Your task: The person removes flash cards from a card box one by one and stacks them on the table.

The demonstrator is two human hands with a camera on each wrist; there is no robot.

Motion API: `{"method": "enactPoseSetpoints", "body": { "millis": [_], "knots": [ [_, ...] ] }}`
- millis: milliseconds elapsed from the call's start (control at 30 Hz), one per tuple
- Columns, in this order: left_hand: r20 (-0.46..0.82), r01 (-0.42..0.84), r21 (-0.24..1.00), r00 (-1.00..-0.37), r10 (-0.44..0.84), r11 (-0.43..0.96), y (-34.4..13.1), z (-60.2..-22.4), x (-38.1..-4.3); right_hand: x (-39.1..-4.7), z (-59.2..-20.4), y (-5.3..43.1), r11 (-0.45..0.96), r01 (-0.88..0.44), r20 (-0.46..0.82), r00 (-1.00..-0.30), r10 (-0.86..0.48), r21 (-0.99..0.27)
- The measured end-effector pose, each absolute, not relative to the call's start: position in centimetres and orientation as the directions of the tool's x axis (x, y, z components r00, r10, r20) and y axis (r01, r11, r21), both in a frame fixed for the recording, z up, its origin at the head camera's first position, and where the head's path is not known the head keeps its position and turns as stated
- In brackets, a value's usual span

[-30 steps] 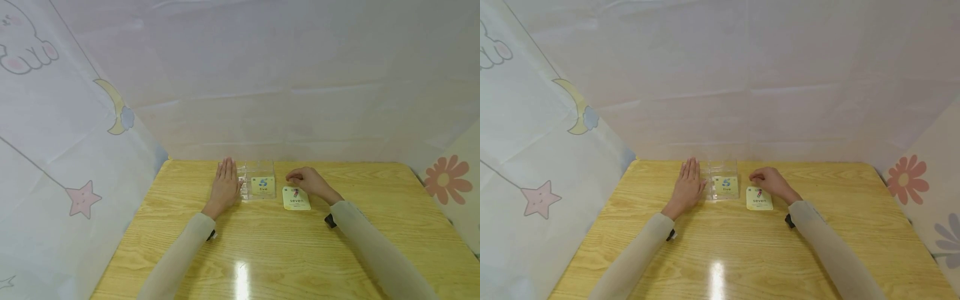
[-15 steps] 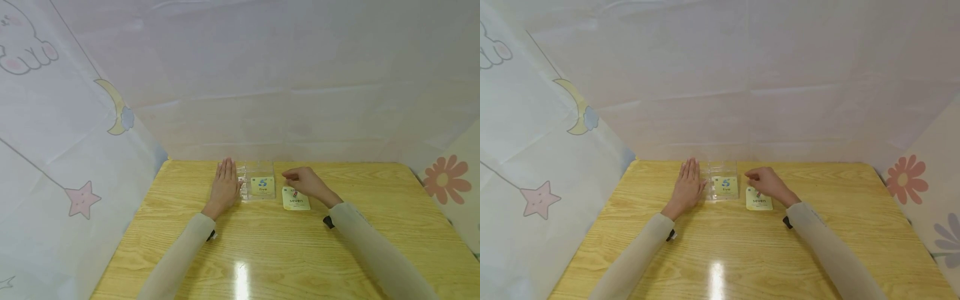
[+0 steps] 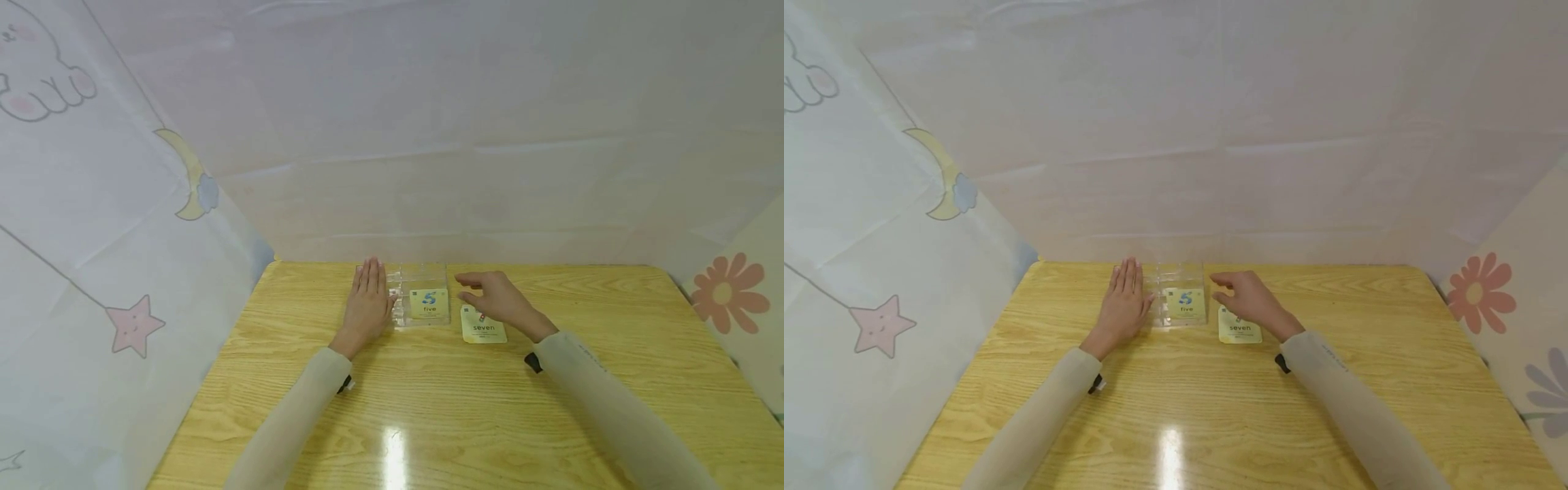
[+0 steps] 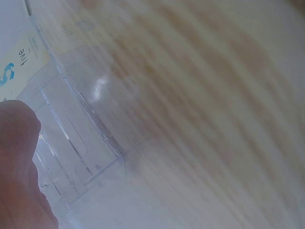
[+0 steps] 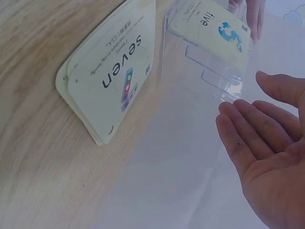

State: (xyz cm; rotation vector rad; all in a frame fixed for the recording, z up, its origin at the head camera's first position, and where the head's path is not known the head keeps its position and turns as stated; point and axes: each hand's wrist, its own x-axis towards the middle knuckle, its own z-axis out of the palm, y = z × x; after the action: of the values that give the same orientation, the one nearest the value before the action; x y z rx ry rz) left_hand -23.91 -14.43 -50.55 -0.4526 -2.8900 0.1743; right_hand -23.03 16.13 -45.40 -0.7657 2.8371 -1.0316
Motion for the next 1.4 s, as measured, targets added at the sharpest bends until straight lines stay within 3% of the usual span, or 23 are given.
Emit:
{"method": "enactPoseSetpoints", "body": {
  "millis": [300,500,700,1200,1400],
  "knots": [
    [0.187,0.287,-0.146,-0.932,0.312,0.947,-14.4,-50.5,-23.8,-22.5,-45.2,15.1,0.664,-0.458,0.121,-0.864,-0.488,-0.591],
    [0.185,0.290,-0.139,-0.932,0.313,0.947,-14.4,-50.5,-23.9,-22.3,-45.7,14.5,0.654,-0.582,0.247,-0.807,-0.536,-0.483],
    [0.196,0.289,-0.141,-0.930,0.312,0.947,-14.4,-50.6,-24.0,-22.1,-45.8,13.6,0.677,-0.676,0.325,-0.735,-0.595,-0.290],
    [0.200,0.290,-0.130,-0.929,0.311,0.948,-14.4,-50.8,-24.0,-21.8,-46.8,12.1,0.620,-0.782,0.353,-0.600,-0.718,-0.068],
    [0.188,0.288,-0.139,-0.932,0.310,0.948,-14.4,-50.8,-24.0,-22.1,-47.4,11.7,0.611,-0.792,0.327,-0.578,-0.747,-0.003]
  ]
}}
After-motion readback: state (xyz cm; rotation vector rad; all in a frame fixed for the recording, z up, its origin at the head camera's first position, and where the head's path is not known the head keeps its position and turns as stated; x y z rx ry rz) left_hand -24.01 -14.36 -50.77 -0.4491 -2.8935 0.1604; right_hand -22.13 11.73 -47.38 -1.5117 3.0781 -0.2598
